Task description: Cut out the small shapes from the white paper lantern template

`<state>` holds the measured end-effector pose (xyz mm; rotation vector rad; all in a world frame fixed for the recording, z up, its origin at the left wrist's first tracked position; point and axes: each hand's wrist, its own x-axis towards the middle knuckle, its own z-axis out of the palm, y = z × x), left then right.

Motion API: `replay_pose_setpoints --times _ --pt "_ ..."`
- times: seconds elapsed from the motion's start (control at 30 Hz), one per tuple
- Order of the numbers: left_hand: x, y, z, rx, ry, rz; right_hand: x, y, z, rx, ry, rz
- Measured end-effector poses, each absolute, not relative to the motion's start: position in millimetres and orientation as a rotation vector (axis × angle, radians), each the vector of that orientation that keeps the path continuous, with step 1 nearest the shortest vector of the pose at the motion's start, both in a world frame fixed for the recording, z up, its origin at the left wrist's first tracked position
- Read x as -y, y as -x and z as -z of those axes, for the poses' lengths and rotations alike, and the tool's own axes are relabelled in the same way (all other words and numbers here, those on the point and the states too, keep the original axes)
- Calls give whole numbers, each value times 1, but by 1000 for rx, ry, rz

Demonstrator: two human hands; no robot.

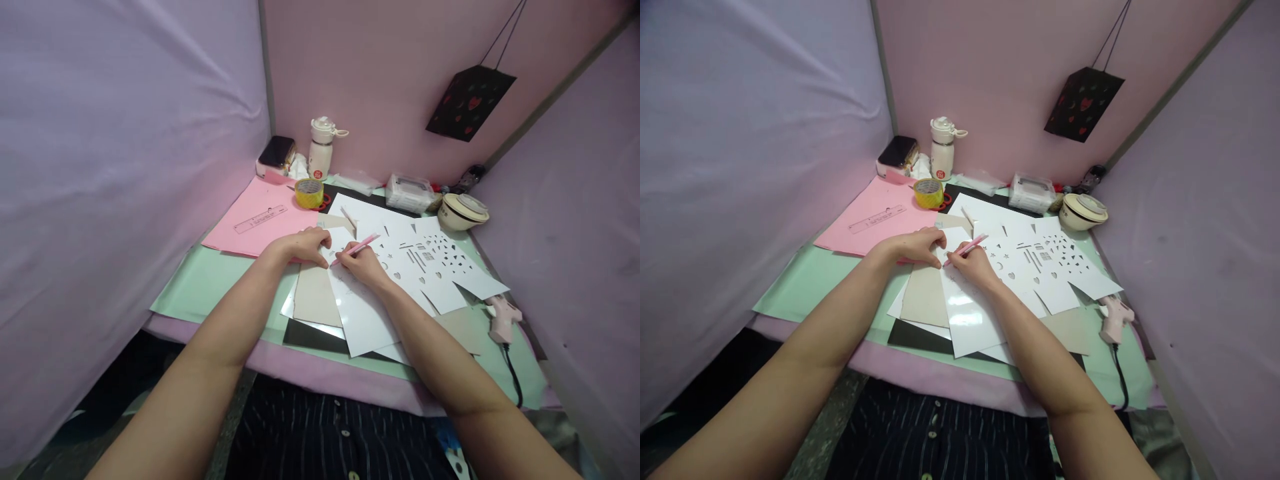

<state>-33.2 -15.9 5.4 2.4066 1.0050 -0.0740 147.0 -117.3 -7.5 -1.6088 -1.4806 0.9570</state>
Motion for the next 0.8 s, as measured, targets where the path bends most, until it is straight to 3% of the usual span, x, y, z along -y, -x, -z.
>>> replay_pose_setpoints --times 0.8 --pt "19 34 -8 -982 -2429 58 116 -151 11 1420 1621 -913"
